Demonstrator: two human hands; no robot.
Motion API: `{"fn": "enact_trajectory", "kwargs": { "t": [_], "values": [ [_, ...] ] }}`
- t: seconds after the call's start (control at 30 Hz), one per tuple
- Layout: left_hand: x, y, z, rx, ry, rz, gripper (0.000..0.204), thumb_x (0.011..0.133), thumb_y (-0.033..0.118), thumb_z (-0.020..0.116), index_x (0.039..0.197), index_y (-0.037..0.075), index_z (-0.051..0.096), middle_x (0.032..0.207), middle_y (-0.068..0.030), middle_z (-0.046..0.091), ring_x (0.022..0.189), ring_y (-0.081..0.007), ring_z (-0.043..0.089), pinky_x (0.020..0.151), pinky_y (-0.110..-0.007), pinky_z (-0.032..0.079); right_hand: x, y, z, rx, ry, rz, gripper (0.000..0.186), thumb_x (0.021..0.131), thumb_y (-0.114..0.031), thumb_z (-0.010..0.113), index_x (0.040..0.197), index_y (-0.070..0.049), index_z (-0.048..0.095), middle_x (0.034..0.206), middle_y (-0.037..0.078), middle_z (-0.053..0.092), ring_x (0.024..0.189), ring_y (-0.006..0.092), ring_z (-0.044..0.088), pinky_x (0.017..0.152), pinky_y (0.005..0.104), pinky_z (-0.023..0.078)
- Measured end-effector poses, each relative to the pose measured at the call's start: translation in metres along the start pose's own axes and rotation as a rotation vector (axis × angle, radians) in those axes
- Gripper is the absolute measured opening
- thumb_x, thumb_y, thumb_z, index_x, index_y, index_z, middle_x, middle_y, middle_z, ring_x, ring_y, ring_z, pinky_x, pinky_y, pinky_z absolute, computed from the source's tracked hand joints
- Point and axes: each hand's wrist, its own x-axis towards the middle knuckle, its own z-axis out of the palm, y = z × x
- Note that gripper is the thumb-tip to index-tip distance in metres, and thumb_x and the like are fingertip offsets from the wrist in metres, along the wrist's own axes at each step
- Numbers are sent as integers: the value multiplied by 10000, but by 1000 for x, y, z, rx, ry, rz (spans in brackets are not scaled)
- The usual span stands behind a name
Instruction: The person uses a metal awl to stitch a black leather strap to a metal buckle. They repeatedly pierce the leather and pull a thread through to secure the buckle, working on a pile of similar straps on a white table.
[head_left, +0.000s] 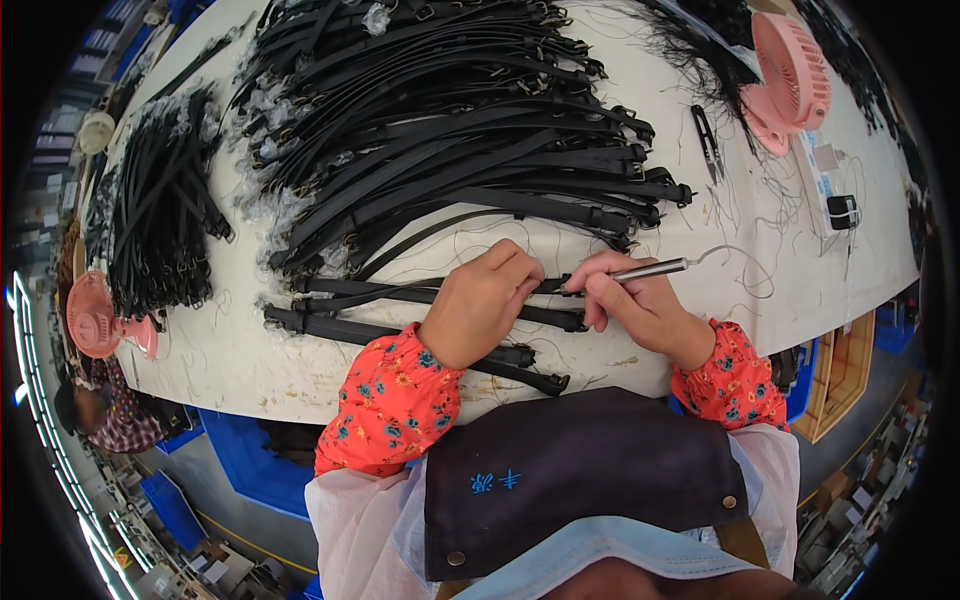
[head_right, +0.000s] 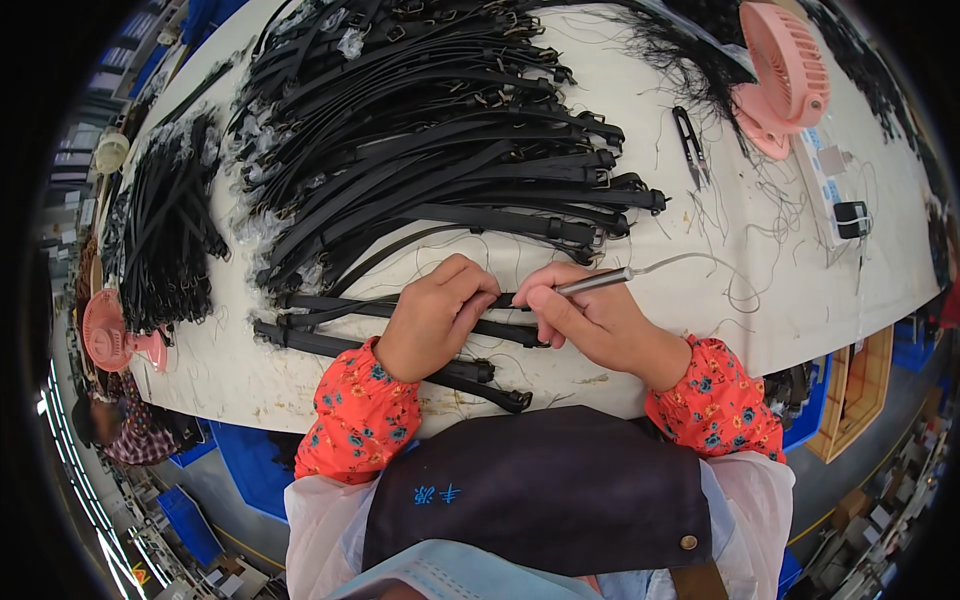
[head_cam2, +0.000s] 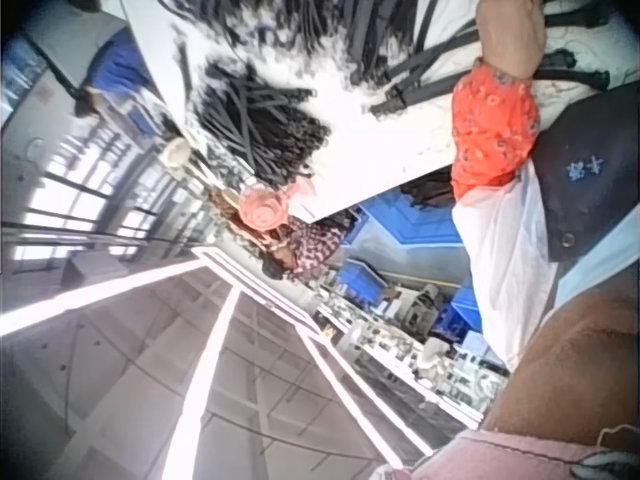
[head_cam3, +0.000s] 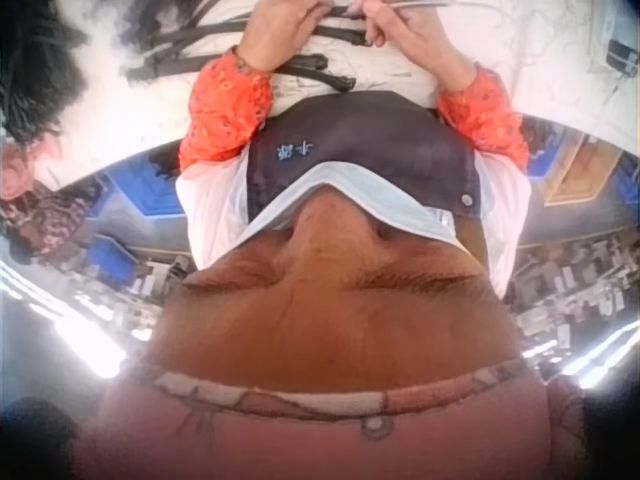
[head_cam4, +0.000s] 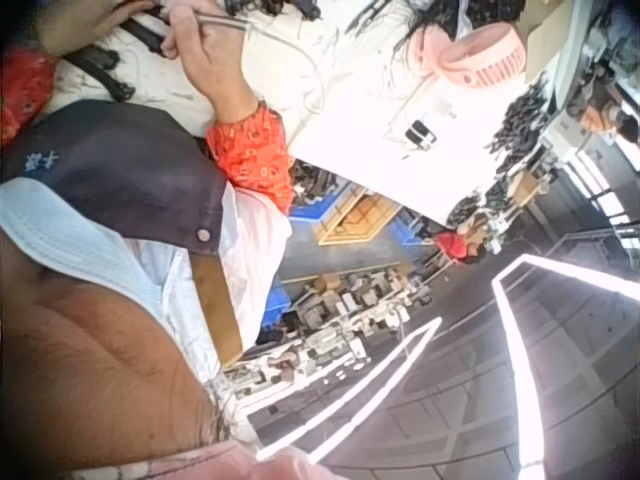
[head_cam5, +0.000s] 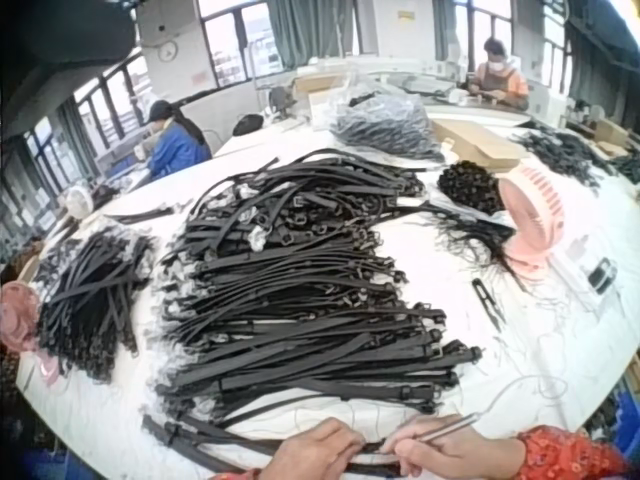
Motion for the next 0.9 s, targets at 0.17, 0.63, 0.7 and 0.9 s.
{"fn": "enact_trajectory", "kwargs": {
  "t": [0.17, 0.63, 0.7, 0.9],
  "values": [
    [1, 1, -4, -92, -13, -43, 144, 888, -35, 670, 1014, 29, 639, 991, -117, 607, 801, -313, 665, 683, -376, 535, 0, 2, 0, 4, -4, -2, 347, 1092, -290, 505, 1101, 17, 666, 861, 45, 616, 695, 77, 616, 594, 237, 517],
    [2, -1, -2, 15, -55, 14, 129, 848, -25, 686, 952, 33, 634, 933, -107, 595, 831, -305, 629, 720, -376, 510, 1, 1, 0, -1, -23, -5, 355, 1094, -298, 498, 1117, 15, 664, 878, 52, 609, 694, 82, 617, 601, 238, 527],
    [2, 1, -1, 35, -32, 35, 122, 845, -25, 683, 935, 31, 622, 922, -106, 594, 821, -308, 626, 706, -383, 505, 1, 1, 0, -3, -26, -1, 351, 1094, -297, 498, 1122, 12, 662, 872, 51, 609, 689, 83, 617, 602, 238, 529],
    [2, 0, -1, 46, -37, 29, 118, 852, -17, 678, 941, 30, 615, 909, -109, 591, 811, -309, 623, 695, -386, 497, 2, 3, -1, -32, -31, -5, 336, 1094, -292, 496, 1125, 0, 660, 851, 50, 608, 678, 83, 619, 600, 235, 533]
  ]
}}
